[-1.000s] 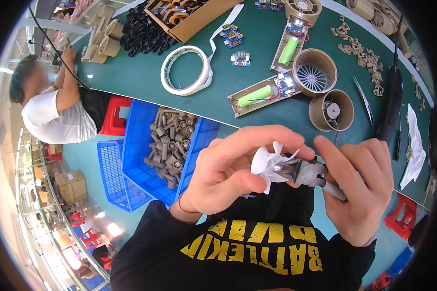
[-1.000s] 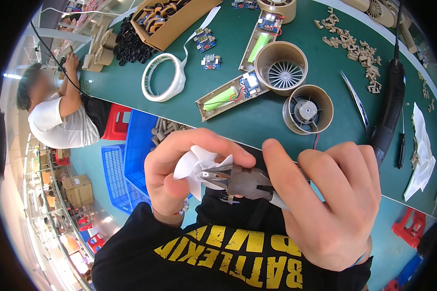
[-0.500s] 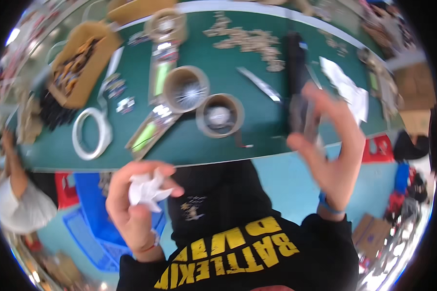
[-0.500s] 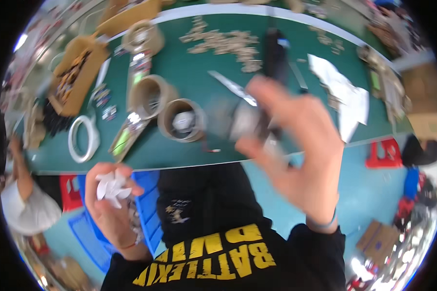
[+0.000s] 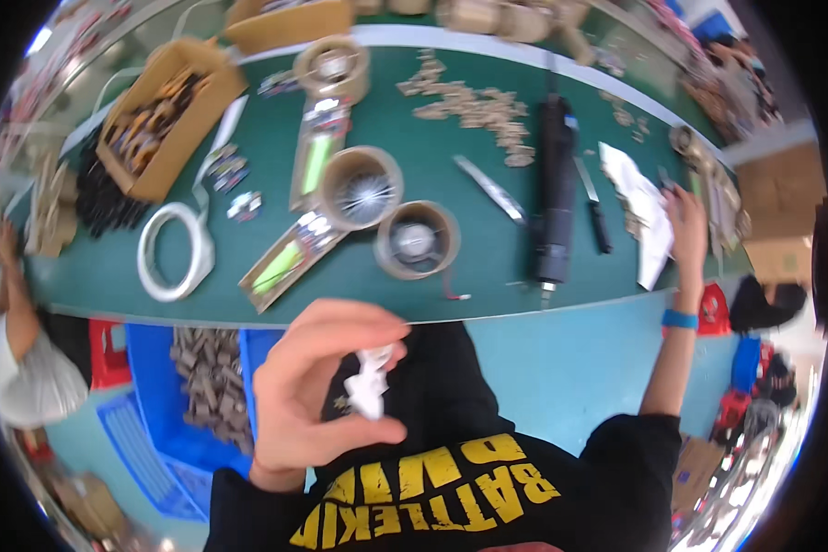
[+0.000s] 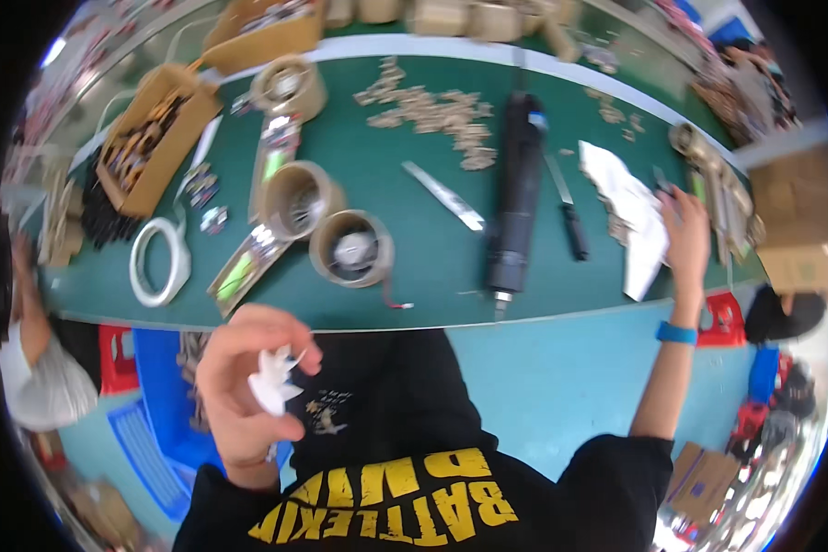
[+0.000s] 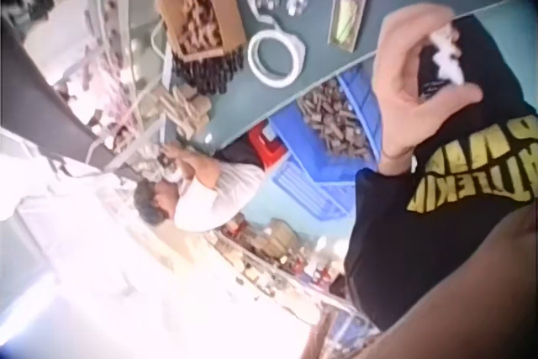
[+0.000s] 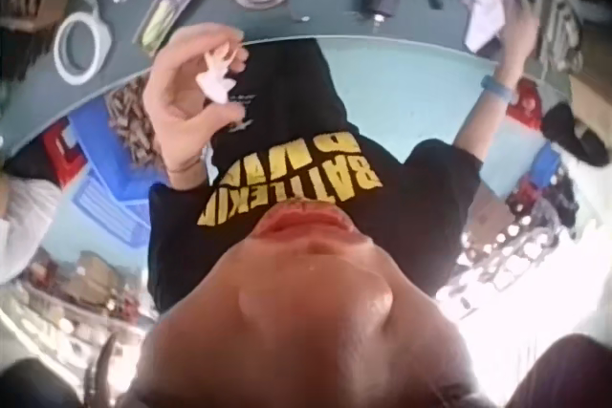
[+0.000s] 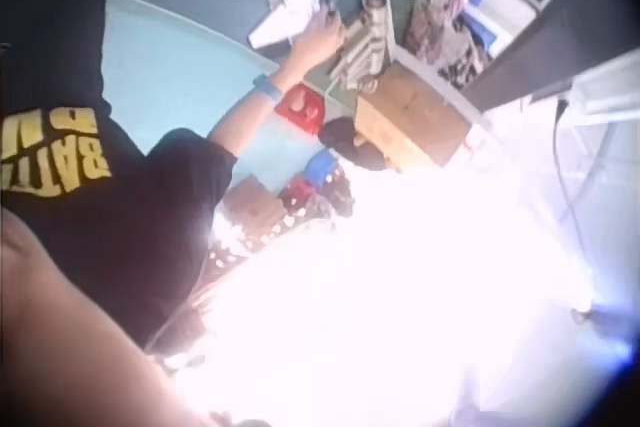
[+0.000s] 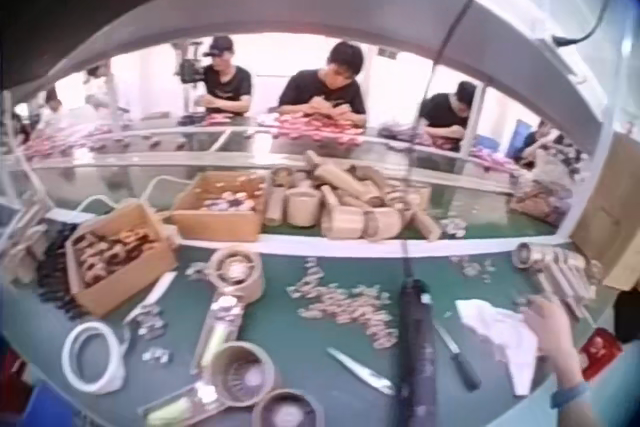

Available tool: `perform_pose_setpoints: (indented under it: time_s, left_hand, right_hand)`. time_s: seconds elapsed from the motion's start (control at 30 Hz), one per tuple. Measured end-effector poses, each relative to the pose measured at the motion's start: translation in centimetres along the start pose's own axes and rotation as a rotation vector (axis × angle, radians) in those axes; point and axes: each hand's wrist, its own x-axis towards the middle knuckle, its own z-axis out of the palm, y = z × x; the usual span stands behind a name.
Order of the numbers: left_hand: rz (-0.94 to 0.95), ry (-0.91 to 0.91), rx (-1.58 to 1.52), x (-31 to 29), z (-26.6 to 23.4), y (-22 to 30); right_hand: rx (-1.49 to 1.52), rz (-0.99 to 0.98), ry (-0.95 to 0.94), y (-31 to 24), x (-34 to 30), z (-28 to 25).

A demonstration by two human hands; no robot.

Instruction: Assembling the components of small portable hand-held fans on an industrial production line.

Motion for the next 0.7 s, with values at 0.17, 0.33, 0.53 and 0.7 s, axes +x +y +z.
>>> perform_pose_setpoints:
  time_s: [0.17,0.33,0.53,0.7]
  left_hand:
    - [0.029,0.078,0.070,0.2,0.0,0.9]
    - [0.170,0.194,0.721,0.5,0.0,1.1]
    - [0.230,0.111,1.111,2.0,2.5,1.9]
    - [0.073,0.080,1.175,3.0,3.2,1.3]
  right_hand:
    - [0.236,-0.053,0.171,-8.9,-0.9,-4.5]
    - [0.756,-0.699,-0.115,-29.6,-7.6,-10.5]
    - [0.688,-0.754,-0.106,-34.4,-10.0,-9.2]
    - [0.684,-0.670,-0.175,-34.8,-9.7,-10.1]
